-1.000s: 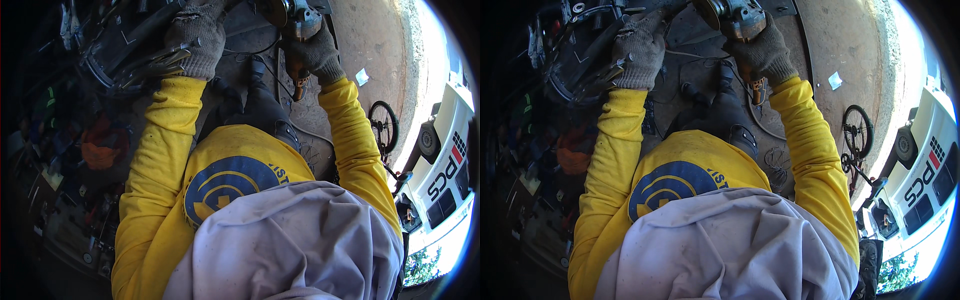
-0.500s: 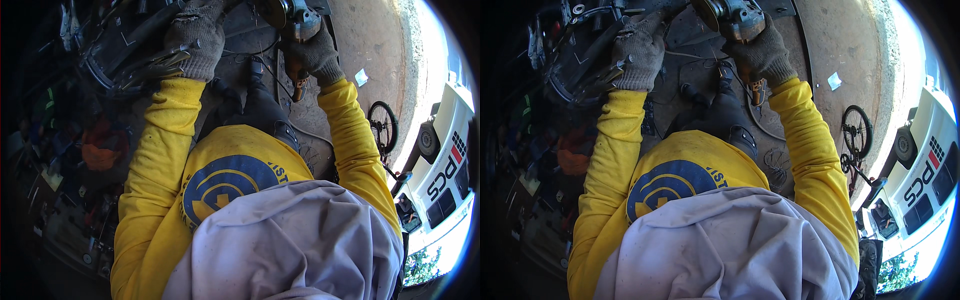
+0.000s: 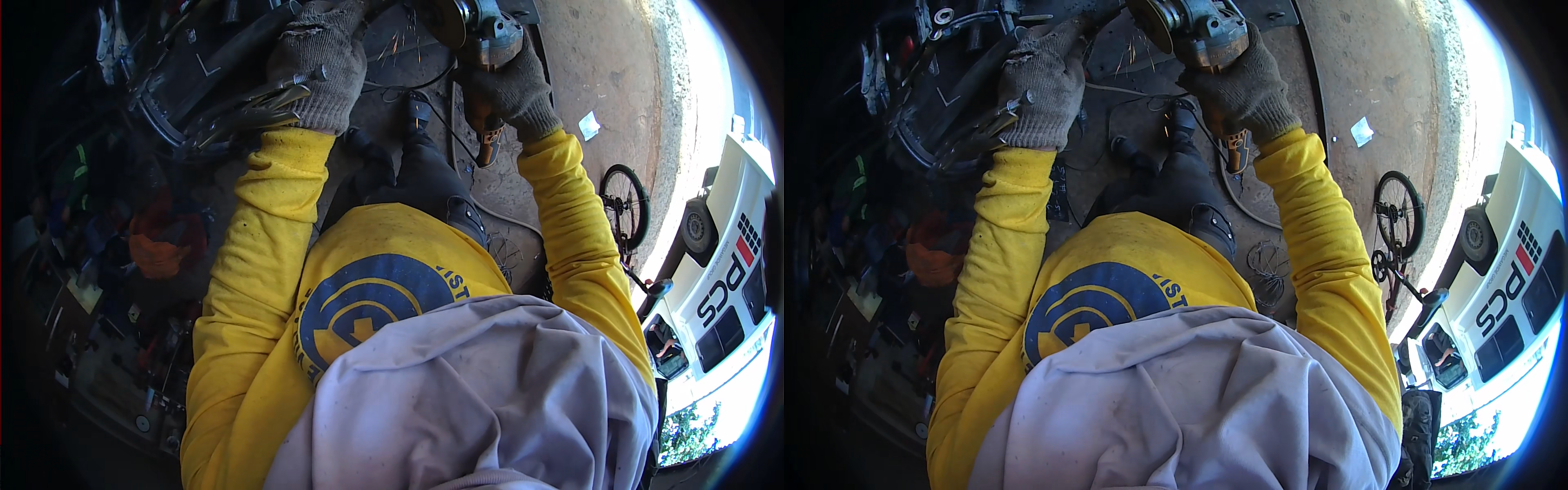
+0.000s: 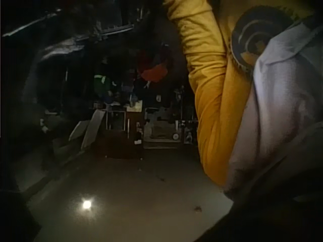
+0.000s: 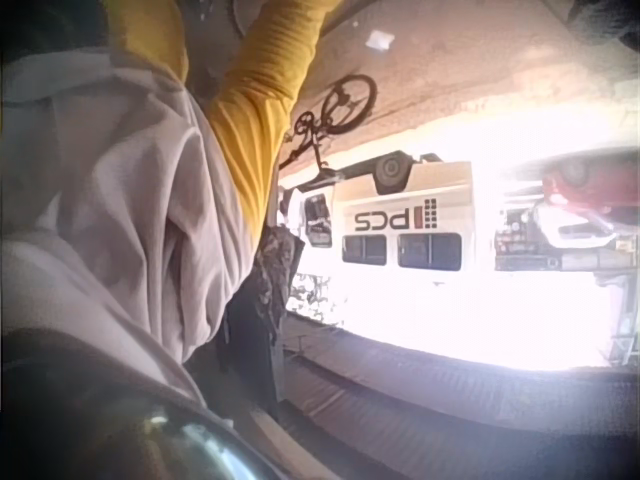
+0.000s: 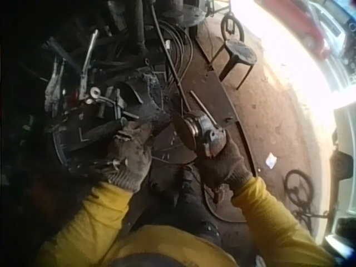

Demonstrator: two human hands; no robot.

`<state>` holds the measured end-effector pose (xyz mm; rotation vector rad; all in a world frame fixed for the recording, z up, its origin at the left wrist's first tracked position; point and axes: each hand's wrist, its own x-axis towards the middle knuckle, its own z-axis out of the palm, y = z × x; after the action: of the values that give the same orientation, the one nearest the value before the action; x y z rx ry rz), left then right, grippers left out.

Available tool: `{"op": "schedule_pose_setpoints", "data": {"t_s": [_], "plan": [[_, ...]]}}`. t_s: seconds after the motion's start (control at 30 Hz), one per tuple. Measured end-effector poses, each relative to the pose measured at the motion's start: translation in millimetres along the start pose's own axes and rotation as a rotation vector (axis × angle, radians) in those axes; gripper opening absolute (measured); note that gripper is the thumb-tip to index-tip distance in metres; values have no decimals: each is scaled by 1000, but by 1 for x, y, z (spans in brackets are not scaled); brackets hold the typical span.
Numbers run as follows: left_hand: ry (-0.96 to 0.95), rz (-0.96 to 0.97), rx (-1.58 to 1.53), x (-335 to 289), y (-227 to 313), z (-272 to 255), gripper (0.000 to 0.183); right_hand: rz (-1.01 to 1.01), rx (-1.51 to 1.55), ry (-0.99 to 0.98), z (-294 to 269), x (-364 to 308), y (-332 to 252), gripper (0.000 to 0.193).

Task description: The person assembles and welds a metal frame by positioning rods and plates, securing them with clamps, and using a welding torch to join the pieces before grinding the welds with an angle grinder.

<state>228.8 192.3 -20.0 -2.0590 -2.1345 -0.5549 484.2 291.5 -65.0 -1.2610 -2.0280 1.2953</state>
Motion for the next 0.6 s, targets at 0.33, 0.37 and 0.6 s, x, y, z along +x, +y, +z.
{"op": "schedule_pose_setpoints", "data": {"t_s": [0.33,0.37,0.6], "plan": [[-30,-9,11,4,3,-2,40,-23,-1,0,2,2,3,89],[-30,-8,10,4,5,-5,40,-31,2,-1,2,2,3,88],[-8,-69,-70,3,8,-4,42,-1,3,-8,1,2,-2,86]]}}
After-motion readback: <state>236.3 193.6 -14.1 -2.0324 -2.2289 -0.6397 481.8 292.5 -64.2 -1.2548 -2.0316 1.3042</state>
